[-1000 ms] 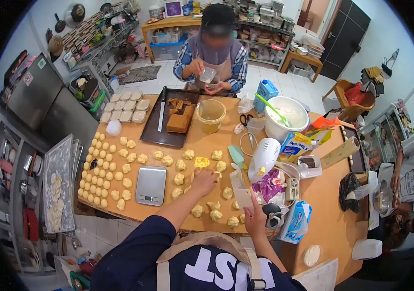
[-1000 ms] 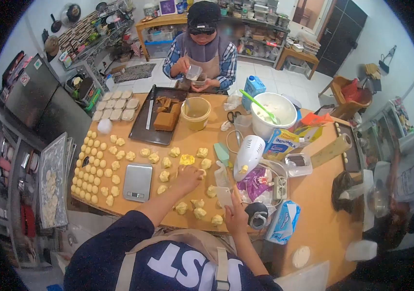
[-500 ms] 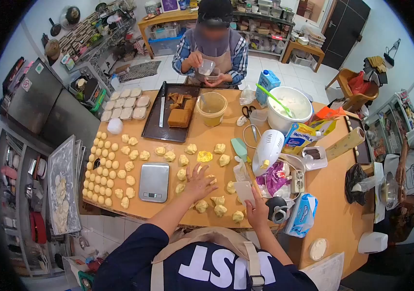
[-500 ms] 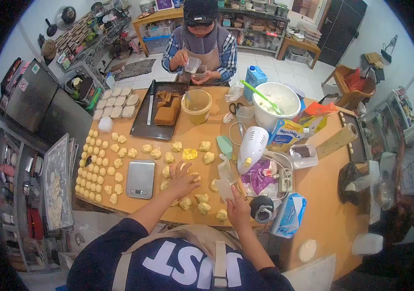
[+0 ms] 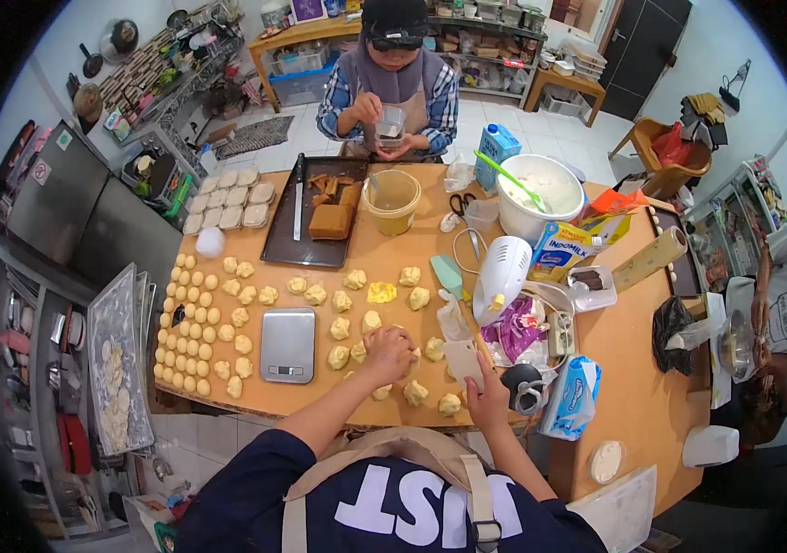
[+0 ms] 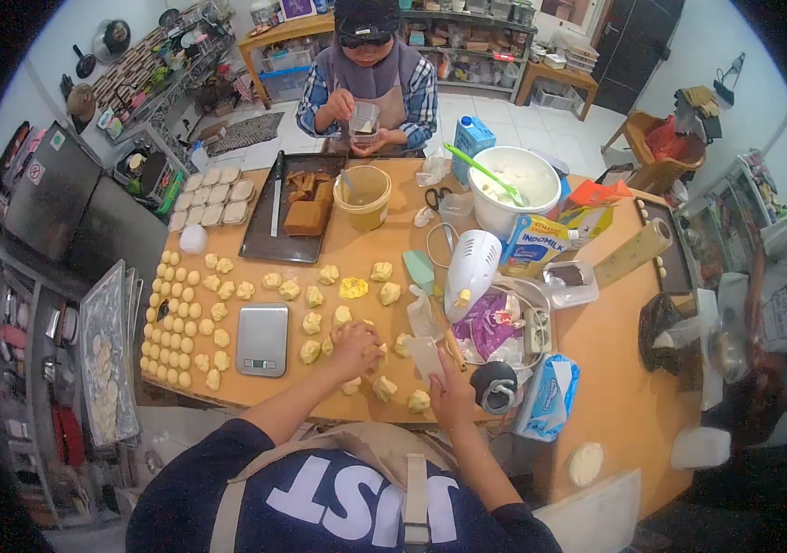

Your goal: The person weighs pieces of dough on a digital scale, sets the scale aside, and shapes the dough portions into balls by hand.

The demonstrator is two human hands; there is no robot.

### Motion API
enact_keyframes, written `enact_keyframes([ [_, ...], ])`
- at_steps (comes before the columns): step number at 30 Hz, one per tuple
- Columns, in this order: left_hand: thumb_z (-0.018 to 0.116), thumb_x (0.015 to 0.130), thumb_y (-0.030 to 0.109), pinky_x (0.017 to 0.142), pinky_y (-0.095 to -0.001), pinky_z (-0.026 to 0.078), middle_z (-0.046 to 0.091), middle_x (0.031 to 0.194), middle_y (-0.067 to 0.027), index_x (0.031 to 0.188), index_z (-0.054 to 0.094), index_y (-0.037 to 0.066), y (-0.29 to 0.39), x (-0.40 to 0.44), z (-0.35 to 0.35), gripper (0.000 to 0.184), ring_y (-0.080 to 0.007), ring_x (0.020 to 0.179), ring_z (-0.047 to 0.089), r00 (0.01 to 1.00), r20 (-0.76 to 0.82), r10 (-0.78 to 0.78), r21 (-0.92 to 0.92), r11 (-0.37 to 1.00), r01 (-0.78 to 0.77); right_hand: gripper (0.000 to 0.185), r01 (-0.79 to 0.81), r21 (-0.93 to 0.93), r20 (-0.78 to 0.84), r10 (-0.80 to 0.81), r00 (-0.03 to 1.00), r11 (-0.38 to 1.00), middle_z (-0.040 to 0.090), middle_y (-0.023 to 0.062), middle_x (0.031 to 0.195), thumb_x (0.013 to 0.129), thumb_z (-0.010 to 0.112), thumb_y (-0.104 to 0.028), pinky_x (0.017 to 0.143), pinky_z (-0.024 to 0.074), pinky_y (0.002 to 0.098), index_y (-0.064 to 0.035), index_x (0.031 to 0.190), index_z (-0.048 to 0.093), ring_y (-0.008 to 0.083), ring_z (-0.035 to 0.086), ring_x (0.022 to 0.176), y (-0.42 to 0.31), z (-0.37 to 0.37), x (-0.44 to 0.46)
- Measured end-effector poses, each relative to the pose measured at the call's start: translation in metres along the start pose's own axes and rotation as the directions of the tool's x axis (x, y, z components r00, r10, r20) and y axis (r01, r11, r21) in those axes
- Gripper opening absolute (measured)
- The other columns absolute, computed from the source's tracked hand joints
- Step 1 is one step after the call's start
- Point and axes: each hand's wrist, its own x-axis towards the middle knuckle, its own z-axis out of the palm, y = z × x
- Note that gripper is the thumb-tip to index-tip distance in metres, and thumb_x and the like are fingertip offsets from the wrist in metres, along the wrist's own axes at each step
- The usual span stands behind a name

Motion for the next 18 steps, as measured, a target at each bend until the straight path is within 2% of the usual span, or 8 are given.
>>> enact_keyframes([
  [2, 0.068, 0.077, 0.035, 0.099, -0.0479, 0.022, 0.054, 0.117, -0.0013, 0.094, 0.069, 0.018, -0.002, 0.001, -0.005, 0.024, -0.0252, 0.120, 0.040, 0.994, -0.108, -0.001, -0.014, 1.000, -0.001, 0.059, 0.000, 0.003, -0.022, 0.000, 1.000, 1.000, 0.063, 0.0174, 0.113, 0.083, 0.063, -0.009, 0.068, 0.0524, 0.0390, -0.0103, 0.138, 0.044, 0.0346, 0.065, 0.087, 0.003, 0.000, -0.004],
  [5, 0.067, 0.078, 0.037, 0.103, -0.0512, 0.018, 0.051, 0.125, -0.0027, 0.094, 0.069, 0.019, -0.007, -0.002, -0.006, 0.024, -0.0279, 0.126, 0.035, 0.991, -0.134, 0.026, -0.004, 1.000, -0.027, 0.057, 0.008, -0.039, -0.029, -0.009, 1.000, 0.999, 0.062, 0.0180, 0.113, 0.083, 0.063, -0.011, 0.068, 0.0519, 0.0406, -0.0101, 0.137, 0.045, 0.0352, 0.064, 0.087, 0.006, 0.000, -0.006],
  [8, 0.067, 0.078, 0.037, 0.107, -0.0568, 0.010, 0.046, 0.132, -0.0056, 0.093, 0.069, 0.020, 0.010, -0.014, -0.018, 0.023, -0.0302, 0.131, 0.030, 0.984, 0.031, 0.175, 0.209, 0.962, -0.177, 0.058, 0.047, -0.042, -0.038, -0.049, 0.998, 0.998, 0.062, 0.0189, 0.112, 0.082, 0.061, -0.008, 0.069, 0.0509, 0.0435, -0.0105, 0.138, 0.043, 0.0364, 0.064, 0.086, 0.004, 0.001, -0.004],
  [11, 0.070, 0.076, 0.036, 0.107, -0.0619, 0.002, 0.039, 0.138, -0.0078, 0.093, 0.069, 0.019, -0.008, -0.018, 0.003, 0.024, -0.0316, 0.135, 0.024, 0.980, -0.021, 0.199, 0.216, 0.958, -0.190, 0.062, -0.103, -0.091, 0.077, 0.110, 0.991, 0.991, 0.061, 0.0198, 0.113, 0.082, 0.056, -0.005, 0.072, 0.0499, 0.0452, -0.0118, 0.141, 0.038, 0.0377, 0.063, 0.087, -0.009, -0.004, 0.000],
  [14, 0.074, 0.072, 0.042, 0.109, -0.0602, 0.004, 0.032, 0.143, -0.0072, 0.099, 0.067, 0.021, 0.003, -0.015, -0.010, 0.035, -0.0320, 0.139, 0.014, 0.998, -0.023, -0.057, 0.314, 0.947, 0.061, 0.072, -0.168, -0.180, 0.128, 0.193, 0.973, 0.969, 0.055, 0.0238, 0.123, 0.081, 0.055, -0.002, 0.070, 0.0500, 0.0468, -0.0092, 0.145, 0.025, 0.0403, 0.063, 0.087, -0.008, -0.004, 0.001],
  [17, 0.077, 0.068, 0.043, 0.109, -0.0567, 0.007, 0.025, 0.144, -0.0095, 0.112, 0.059, 0.020, 0.005, -0.010, -0.019, 0.053, -0.0317, 0.138, 0.014, 0.986, -0.136, -0.101, 0.173, 0.977, 0.124, 0.075, -0.225, -0.218, 0.154, 0.261, 0.953, 0.950, 0.058, 0.0232, 0.118, 0.080, 0.054, -0.001, 0.072, 0.0486, 0.0496, -0.0101, 0.147, 0.019, 0.0416, 0.062, 0.085, 0.001, 0.003, -0.003],
  [18, 0.078, 0.067, 0.043, 0.109, -0.0557, 0.009, 0.025, 0.143, -0.0101, 0.115, 0.056, 0.019, 0.002, -0.009, -0.022, 0.058, -0.0318, 0.137, 0.016, 0.981, -0.179, -0.071, 0.151, 0.984, 0.099, 0.074, -0.194, -0.229, 0.135, 0.228, 0.964, 0.954, 0.059, 0.0225, 0.115, 0.080, 0.054, -0.001, 0.071, 0.0489, 0.0489, -0.0098, 0.146, 0.022, 0.0408, 0.063, 0.084, 0.003, 0.005, -0.003],
])
